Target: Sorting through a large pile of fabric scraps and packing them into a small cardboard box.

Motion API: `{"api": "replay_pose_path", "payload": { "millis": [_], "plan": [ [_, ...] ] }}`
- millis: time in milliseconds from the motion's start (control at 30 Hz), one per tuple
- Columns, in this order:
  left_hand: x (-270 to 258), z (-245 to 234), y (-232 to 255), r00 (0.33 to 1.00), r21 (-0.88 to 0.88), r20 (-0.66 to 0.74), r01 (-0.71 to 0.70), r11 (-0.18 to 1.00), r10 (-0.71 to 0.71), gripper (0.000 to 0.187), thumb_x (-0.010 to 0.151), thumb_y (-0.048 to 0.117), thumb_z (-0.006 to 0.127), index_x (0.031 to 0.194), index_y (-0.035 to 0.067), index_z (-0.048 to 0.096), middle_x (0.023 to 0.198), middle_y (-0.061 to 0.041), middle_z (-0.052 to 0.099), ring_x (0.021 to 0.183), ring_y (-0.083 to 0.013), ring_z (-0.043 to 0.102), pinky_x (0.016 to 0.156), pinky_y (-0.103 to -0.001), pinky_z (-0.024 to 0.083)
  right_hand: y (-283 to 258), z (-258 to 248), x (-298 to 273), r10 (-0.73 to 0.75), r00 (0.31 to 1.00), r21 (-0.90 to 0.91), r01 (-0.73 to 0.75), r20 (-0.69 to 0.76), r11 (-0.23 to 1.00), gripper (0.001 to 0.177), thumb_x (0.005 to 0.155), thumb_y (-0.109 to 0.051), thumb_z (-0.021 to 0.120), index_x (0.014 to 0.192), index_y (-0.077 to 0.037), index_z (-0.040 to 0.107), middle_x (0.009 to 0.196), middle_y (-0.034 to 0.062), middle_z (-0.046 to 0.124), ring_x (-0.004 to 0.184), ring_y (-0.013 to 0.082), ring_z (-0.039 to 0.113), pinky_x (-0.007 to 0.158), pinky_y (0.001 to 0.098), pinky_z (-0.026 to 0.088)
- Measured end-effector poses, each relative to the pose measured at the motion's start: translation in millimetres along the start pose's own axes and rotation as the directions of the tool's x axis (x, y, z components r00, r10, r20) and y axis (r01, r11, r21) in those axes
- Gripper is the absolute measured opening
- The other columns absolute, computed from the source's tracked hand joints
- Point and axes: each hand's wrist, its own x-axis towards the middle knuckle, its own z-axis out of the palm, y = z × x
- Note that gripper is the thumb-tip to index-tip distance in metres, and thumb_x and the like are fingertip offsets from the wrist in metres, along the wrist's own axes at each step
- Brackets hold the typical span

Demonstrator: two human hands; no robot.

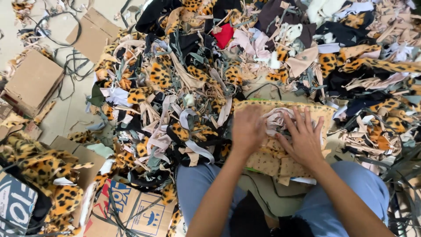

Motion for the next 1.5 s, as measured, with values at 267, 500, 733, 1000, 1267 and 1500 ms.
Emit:
{"api": "replay_pose_path", "payload": {
  "millis": [267,500,733,1000,1267,1500],
  "plan": [
    [14,-153,-99,0.796,0.411,-0.008,0.554,0.724,-0.605,0.065,0.074,0.012,0.078,0.136,0.003,0.059,0.139,-0.029,0.051,0.127,-0.0511,0.053,0.096,-0.06,0.05,-102,9,43,-0.109,0.98,0.183,0.139,-0.165,0.973,0.046,0.096,-0.04,0.064,0.138,-0.021,0.064,0.155,0.011,0.049,0.15,0.0412,0.031,0.12,0.0605,0.008],
    [-40,-248,-154,0.326,-0.16,0.162,0.94,0.301,-0.931,0.041,0.077,0.025,0.086,0.117,0.019,0.078,0.105,-0.017,0.075,0.098,-0.0311,0.072,0.083,-0.045,0.055,-195,35,78,-0.24,0.945,0.602,0.06,0.223,0.797,0.043,0.098,-0.02,0.059,0.141,-0.016,0.059,0.14,0.0103,0.058,0.132,0.0331,0.056,0.108,0.0477,0.045],
    [-39,-321,-147,0.343,-0.472,0.152,0.849,0.237,-0.927,0.012,0.086,0.009,0.078,0.097,0.008,0.074,0.08,-0.012,0.07,0.036,-0.0141,0.052,0.033,-0.026,0.045,-246,57,97,-0.253,0.823,0.522,-0.061,0.508,0.851,0.061,0.093,-0.034,0.064,0.15,-0.019,0.047,0.147,0.0115,0.048,0.133,0.0367,0.052,0.103,0.0489,0.051],
    [14,-286,-91,0.512,0.352,0.188,0.762,0.544,-0.838,0.096,0.068,0.027,0.095,0.15,0.007,0.049,0.148,-0.031,0.041,0.133,-0.0517,0.046,0.102,-0.059,0.049,-279,68,95,-0.288,0.738,0.513,-0.091,0.611,0.854,0.089,0.091,-0.029,0.065,0.161,-0.002,0.019,0.15,0.0306,0.041,0.137,0.0469,0.045,0.103,0.0548,0.05],
    [-32,-223,-148,0.584,0.489,0.146,0.659,0.572,-0.798,0.054,0.083,0.024,0.076,0.135,0.019,0.062,0.118,-0.014,0.058,0.108,-0.04,0.064,0.081,-0.053,0.06,-280,69,86,-0.241,0.842,0.467,-0.014,0.483,0.884,0.037,0.096,-0.018,0.061,0.13,-0.006,0.065,0.118,0.0213,0.066,0.111,0.0414,0.064,0.087,0.0495,0.057],
    [40,-321,-48,0.423,-0.177,0.218,0.903,0.391,-0.879,0.053,0.083,0.012,0.071,0.133,-0.005,0.064,0.121,-0.035,0.066,0.12,-0.0528,0.06,0.1,-0.061,0.048,-269,17,97,-0.197,0.89,0.802,-0.249,0.41,0.544,0.032,0.099,-0.006,0.054,0.128,-0.002,0.068,0.122,0.0263,0.065,0.116,0.0471,0.061,0.096,0.054,0.052]
  ]
}}
